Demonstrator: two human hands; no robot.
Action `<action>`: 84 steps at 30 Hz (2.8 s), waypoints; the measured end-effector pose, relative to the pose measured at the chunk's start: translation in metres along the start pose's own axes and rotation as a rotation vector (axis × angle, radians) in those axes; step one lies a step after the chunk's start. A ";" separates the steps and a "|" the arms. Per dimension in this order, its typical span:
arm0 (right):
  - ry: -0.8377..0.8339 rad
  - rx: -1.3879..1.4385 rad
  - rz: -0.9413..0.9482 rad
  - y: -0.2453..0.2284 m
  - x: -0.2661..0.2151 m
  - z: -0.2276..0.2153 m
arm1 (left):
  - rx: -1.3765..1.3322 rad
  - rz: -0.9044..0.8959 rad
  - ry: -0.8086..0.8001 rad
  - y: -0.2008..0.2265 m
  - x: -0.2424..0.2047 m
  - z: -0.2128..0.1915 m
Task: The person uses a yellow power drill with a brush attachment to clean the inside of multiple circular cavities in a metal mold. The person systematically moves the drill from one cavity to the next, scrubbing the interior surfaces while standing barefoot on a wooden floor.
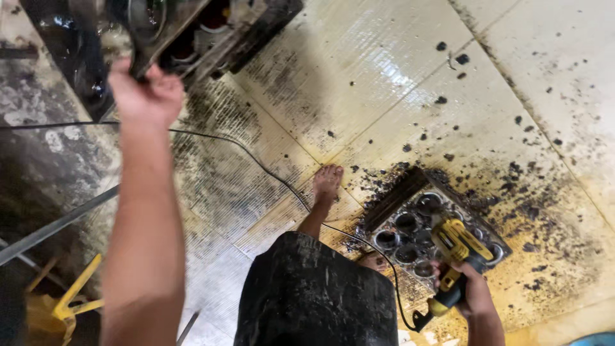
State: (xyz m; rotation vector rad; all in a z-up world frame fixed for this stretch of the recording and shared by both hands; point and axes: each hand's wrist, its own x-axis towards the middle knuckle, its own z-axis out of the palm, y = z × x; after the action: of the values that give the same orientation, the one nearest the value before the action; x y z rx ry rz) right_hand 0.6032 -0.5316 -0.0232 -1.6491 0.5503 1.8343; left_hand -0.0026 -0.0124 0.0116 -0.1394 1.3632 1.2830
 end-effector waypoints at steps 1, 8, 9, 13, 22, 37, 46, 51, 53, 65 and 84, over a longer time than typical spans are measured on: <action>0.022 0.011 -0.003 0.003 0.005 -0.006 | 0.078 0.010 -0.006 0.002 -0.018 -0.006; -0.206 0.455 -0.129 0.060 -0.018 -0.060 | -0.036 -0.154 -0.058 -0.126 -0.181 -0.125; -0.308 0.547 -0.141 0.078 -0.043 -0.068 | -0.057 -0.188 -0.177 -0.158 -0.201 -0.154; -0.055 0.586 -0.042 0.155 -0.154 -0.104 | 0.119 -0.381 -0.167 -0.296 -0.282 -0.228; 0.346 0.681 -0.061 0.311 -0.225 -0.201 | 0.325 -0.737 -0.185 -0.561 -0.339 -0.300; 0.332 0.124 -0.277 0.253 -0.102 -0.127 | 1.320 -0.938 -0.274 -0.662 -0.436 -0.206; 0.369 0.076 -0.306 0.255 -0.083 -0.112 | 1.814 -0.682 -0.479 -0.707 -0.446 -0.195; 0.274 0.123 -0.277 0.275 -0.081 -0.113 | 1.860 -0.801 -0.311 -0.683 -0.447 -0.186; 0.238 0.110 -0.227 0.266 -0.078 -0.131 | 1.806 -0.623 -0.443 -0.693 -0.450 -0.181; 0.363 0.120 -0.375 0.274 -0.092 -0.097 | 1.822 -0.669 -0.412 -0.682 -0.453 -0.196; 0.276 0.434 -0.366 0.274 -0.081 -0.074 | 2.030 -0.576 -0.587 -0.676 -0.459 -0.163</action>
State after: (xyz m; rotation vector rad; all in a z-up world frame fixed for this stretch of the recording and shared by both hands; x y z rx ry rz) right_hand 0.4760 -0.7936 0.0221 -1.5794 0.6577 1.1395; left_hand 0.5184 -0.6568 -0.0791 1.0569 1.3228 -0.8244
